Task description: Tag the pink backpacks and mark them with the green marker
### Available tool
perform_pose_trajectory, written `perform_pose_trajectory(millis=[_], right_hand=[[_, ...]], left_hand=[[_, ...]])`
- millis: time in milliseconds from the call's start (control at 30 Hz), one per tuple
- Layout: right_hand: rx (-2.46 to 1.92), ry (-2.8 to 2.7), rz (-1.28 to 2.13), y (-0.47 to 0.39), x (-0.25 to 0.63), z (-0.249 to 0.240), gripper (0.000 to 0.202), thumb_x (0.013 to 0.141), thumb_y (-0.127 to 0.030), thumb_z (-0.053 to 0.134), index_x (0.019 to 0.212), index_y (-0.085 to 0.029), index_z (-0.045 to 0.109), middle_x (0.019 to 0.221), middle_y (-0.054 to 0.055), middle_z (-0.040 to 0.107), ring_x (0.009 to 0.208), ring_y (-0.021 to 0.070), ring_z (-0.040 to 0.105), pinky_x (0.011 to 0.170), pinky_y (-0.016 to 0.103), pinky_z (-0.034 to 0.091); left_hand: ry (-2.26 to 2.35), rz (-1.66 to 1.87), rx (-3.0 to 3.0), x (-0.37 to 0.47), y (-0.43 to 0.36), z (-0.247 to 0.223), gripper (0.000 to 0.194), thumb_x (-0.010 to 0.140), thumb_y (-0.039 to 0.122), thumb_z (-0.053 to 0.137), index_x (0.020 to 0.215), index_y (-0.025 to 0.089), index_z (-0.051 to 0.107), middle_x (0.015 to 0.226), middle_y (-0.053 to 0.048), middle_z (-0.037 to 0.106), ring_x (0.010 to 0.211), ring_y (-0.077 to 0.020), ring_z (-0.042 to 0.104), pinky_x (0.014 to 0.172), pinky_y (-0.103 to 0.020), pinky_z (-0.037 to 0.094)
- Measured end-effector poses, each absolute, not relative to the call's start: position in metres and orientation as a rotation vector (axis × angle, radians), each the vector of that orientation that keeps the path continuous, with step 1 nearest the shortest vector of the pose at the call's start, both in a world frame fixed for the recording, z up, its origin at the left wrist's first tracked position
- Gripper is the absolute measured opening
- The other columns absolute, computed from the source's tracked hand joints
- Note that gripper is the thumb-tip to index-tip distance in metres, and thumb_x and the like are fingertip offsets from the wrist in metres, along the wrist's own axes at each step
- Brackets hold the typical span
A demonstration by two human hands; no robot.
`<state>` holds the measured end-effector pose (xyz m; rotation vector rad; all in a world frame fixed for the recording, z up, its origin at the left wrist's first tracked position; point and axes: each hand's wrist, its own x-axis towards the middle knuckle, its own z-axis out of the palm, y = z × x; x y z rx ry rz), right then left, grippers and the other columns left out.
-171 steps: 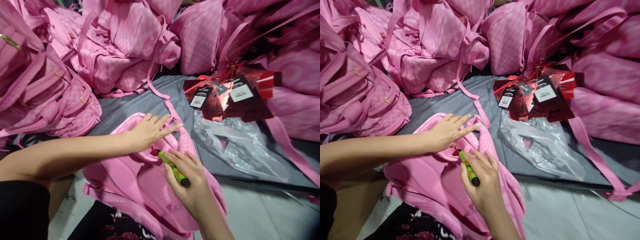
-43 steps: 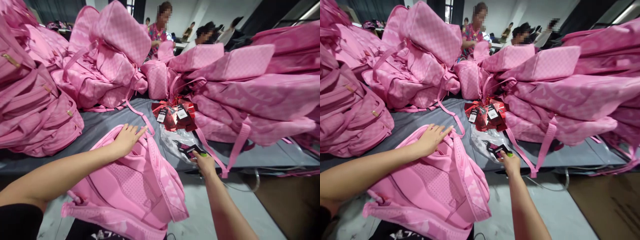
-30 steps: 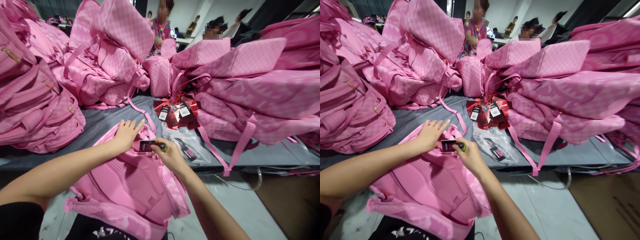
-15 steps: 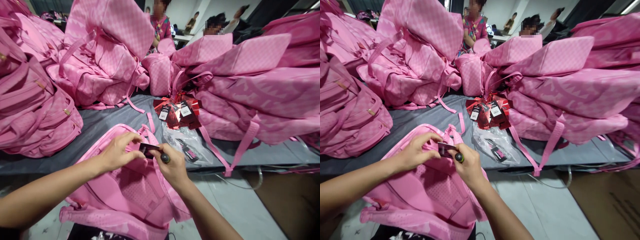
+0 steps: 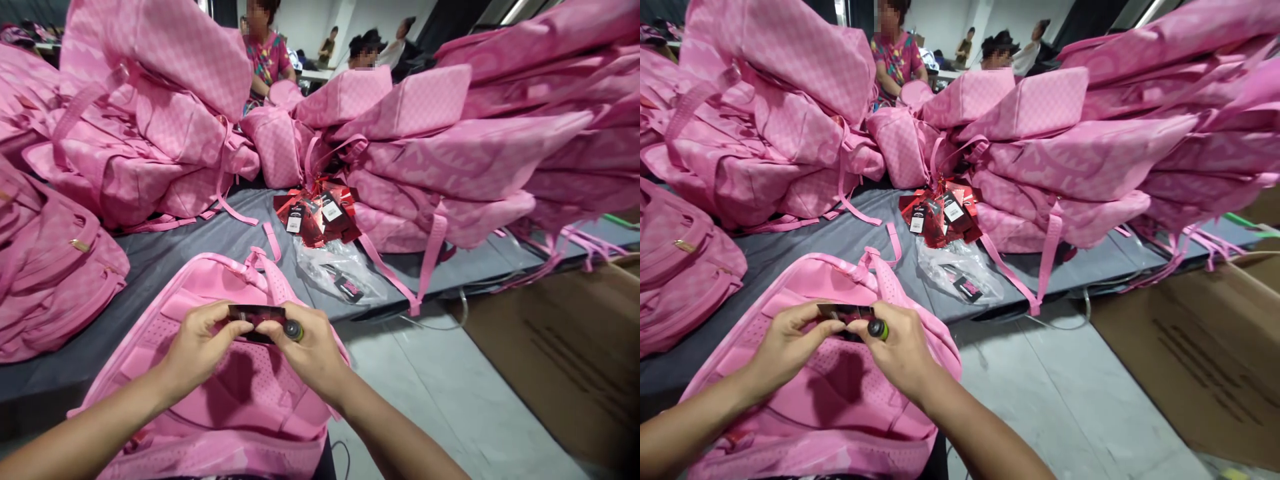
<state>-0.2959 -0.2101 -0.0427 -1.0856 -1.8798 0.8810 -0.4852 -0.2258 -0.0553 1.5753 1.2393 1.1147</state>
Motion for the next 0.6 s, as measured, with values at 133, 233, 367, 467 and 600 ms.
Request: perform_pose_trajectory(millis=[133,233,367,467,600], right_hand=[[-1.128,-1.846,0.936,-0.215,-0.287,-0.045,0.034,0.092,-0.040,0.059,0.067,-0.017,0.060,0.059,-0.003,0.053,0.054,0.0093,0.044,0.052,0.023,0.034],[-1.193,-1.734,0.980,-0.216,-0.278,-0.047,0.031,0.088,-0.041,0.065,0.068,-0.017,0.063,0.059,-0.003,0.054,0.054,0.0093,0.043,0.051,0.023,0.033],[-1.098,-1.776,1.058,-0.216,-0.268,-0.049,0.030,0.092,-0.035,0.058,0.068,-0.017,0.062,0.062,-0.002,0.057,0.057,0.0103,0.049,0.054,0.022,0.036],[-1.169,-1.790,0.920,-0.218,-0.266,-0.049,0.029,0.091,-0.034,0.058,0.067,-0.018,0.058,0.061,-0.002,0.053,0.056,0.0101,0.046,0.053,0.022,0.034],[-1.297,-1.684,0.874,-0.213,-0.247,-0.053,0.037,0.086,-0.039,0.061,0.058,-0.020,0.046,0.053,-0.004,0.045,0.050,0.0092,0.039,0.047,0.022,0.031]], left_hand=[[1.174,1.128,1.451,-0.480,-0.227,-0.057,0.013,0.086,0.026,0.064,0.089,0.018,0.074,0.085,-0.002,0.074,0.079,-0.0159,0.068,0.075,-0.025,0.055],[1.181,1.135,1.407,-0.477,-0.228,-0.059,0.012,0.086,0.026,0.066,0.088,0.018,0.075,0.084,-0.002,0.074,0.079,-0.0150,0.068,0.073,-0.024,0.054],[1.226,1.134,1.434,-0.472,-0.228,-0.065,0.011,0.085,0.025,0.067,0.088,0.017,0.075,0.082,-0.001,0.074,0.078,-0.0139,0.066,0.074,-0.023,0.053],[1.220,1.103,1.446,-0.465,-0.227,-0.069,0.012,0.085,0.027,0.068,0.085,0.017,0.074,0.080,-0.001,0.073,0.074,-0.0132,0.065,0.070,-0.023,0.052],[1.248,1.080,1.464,-0.457,-0.224,-0.068,0.015,0.087,0.030,0.065,0.083,0.018,0.073,0.076,0.000,0.072,0.071,-0.0130,0.065,0.067,-0.023,0.052]])
